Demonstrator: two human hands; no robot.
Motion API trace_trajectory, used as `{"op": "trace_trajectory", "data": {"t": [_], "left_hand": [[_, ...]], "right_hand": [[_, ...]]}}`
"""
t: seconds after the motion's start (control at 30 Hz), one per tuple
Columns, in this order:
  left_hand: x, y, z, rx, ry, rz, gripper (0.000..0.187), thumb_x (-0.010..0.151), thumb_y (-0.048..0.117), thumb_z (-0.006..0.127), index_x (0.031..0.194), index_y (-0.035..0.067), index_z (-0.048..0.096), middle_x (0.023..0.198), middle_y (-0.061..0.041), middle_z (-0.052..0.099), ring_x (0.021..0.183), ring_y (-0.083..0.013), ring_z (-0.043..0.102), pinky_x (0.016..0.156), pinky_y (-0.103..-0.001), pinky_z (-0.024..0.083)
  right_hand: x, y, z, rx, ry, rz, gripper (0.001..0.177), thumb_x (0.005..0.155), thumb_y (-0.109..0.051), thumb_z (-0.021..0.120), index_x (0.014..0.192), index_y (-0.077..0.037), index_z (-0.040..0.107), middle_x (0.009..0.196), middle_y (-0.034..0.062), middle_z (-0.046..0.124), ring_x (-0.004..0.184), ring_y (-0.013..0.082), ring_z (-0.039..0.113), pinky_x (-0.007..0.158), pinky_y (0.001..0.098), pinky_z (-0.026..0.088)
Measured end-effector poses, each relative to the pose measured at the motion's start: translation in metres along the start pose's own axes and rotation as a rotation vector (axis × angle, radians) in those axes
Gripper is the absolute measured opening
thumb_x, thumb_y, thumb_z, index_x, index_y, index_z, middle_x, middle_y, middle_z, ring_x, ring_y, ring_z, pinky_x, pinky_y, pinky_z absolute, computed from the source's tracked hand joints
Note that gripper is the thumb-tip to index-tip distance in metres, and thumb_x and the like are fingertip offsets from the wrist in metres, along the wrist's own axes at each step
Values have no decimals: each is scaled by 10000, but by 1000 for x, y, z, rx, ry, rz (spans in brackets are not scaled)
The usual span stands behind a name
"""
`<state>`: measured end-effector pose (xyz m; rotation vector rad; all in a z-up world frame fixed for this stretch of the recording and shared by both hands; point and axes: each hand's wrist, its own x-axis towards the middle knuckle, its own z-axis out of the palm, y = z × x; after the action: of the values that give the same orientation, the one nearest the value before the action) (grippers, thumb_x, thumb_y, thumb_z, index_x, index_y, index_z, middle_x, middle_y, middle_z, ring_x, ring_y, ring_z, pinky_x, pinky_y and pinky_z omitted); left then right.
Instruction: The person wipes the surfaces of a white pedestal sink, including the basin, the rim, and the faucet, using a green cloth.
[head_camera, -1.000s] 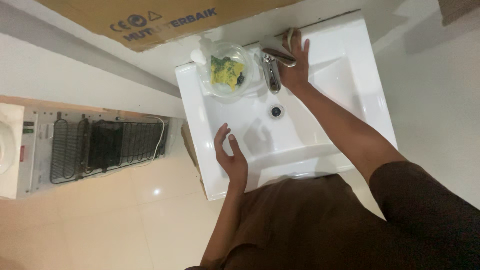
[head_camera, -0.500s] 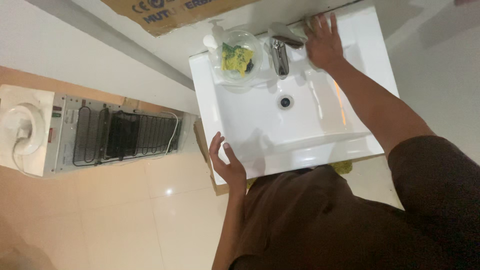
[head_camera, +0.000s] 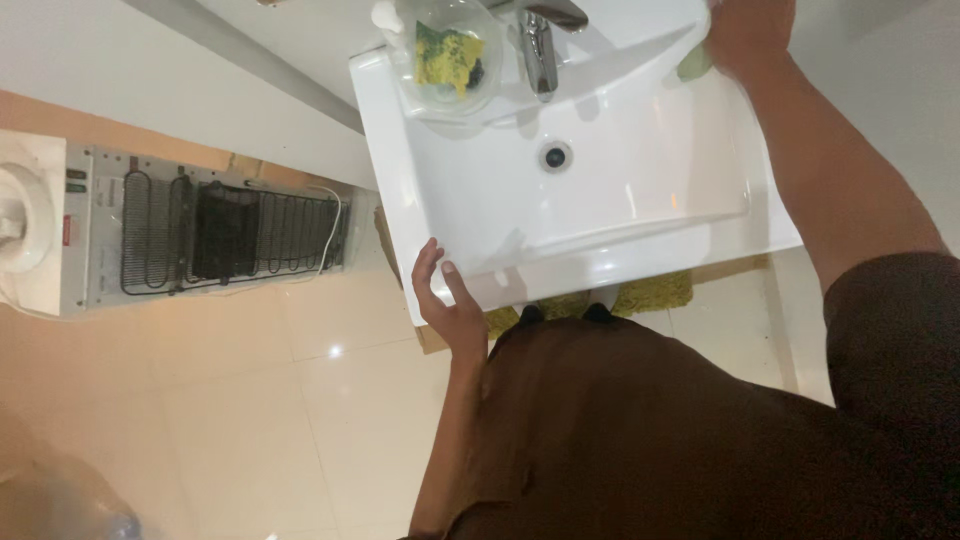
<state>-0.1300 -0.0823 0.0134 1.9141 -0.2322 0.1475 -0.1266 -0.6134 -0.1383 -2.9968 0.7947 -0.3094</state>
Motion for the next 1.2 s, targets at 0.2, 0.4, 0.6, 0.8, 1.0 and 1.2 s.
{"op": "trace_trajectory", "data": {"t": [0.2, 0.4, 0.6, 0.8, 1.0, 1.2], "left_hand": [[-9, -1, 1, 12, -65, 17, 285, 1084, 85, 507, 1347, -9, 566, 1435, -148, 600, 1250, -258, 621, 1108, -396, 478], [-11, -3, 12, -2, -98, 4, 257, 1074, 92, 510, 1302, 3, 589, 1438, -146, 616, 1239, -255, 636, 1087, -395, 493], [-11, 2, 23, -32, -174, 18, 292, 1083, 97, 517, 1348, -10, 577, 1428, -155, 601, 1249, -267, 614, 1087, -395, 493], [-15, 1, 23, -96, -194, 38, 282, 1091, 87, 521, 1353, -7, 567, 1440, -146, 601, 1258, -258, 616, 1099, -392, 493], [-15, -10, 20, -90, -179, 40, 272, 1101, 86, 515, 1355, -1, 564, 1447, -141, 599, 1266, -255, 610, 1108, -390, 494], [-17, -15, 18, -113, -163, 3, 293, 1099, 104, 513, 1369, 2, 569, 1448, -139, 596, 1266, -257, 609, 1104, -392, 491]], "right_hand": [[-49, 1, -4, 89, -131, 189, 243, 1096, -157, 569, 1188, 25, 702, 1119, 223, 703, 1063, 392, 649, 962, 545, 462], [-107, 8, -14, 111, -39, 74, 534, 1142, -249, 473, 1610, 5, 438, 1606, 276, 374, 1504, 445, 234, 1182, 635, 170], [-168, 6, -35, 109, -40, 31, 489, 1166, -240, 486, 1577, 25, 484, 1628, 272, 350, 1573, 484, 211, 1240, 648, 161], [-217, 2, -64, 179, -109, 107, 462, 1139, -226, 510, 1537, 8, 519, 1602, 263, 389, 1537, 501, 242, 1223, 654, 168], [-265, 7, -83, 126, -122, 57, 470, 1153, -237, 515, 1558, 1, 542, 1615, 257, 398, 1557, 490, 255, 1221, 663, 221], [-297, -9, -117, 336, -236, 89, 495, 1141, -276, 431, 1526, 26, 506, 1667, 208, 376, 1557, 513, 197, 1250, 615, 227]]}}
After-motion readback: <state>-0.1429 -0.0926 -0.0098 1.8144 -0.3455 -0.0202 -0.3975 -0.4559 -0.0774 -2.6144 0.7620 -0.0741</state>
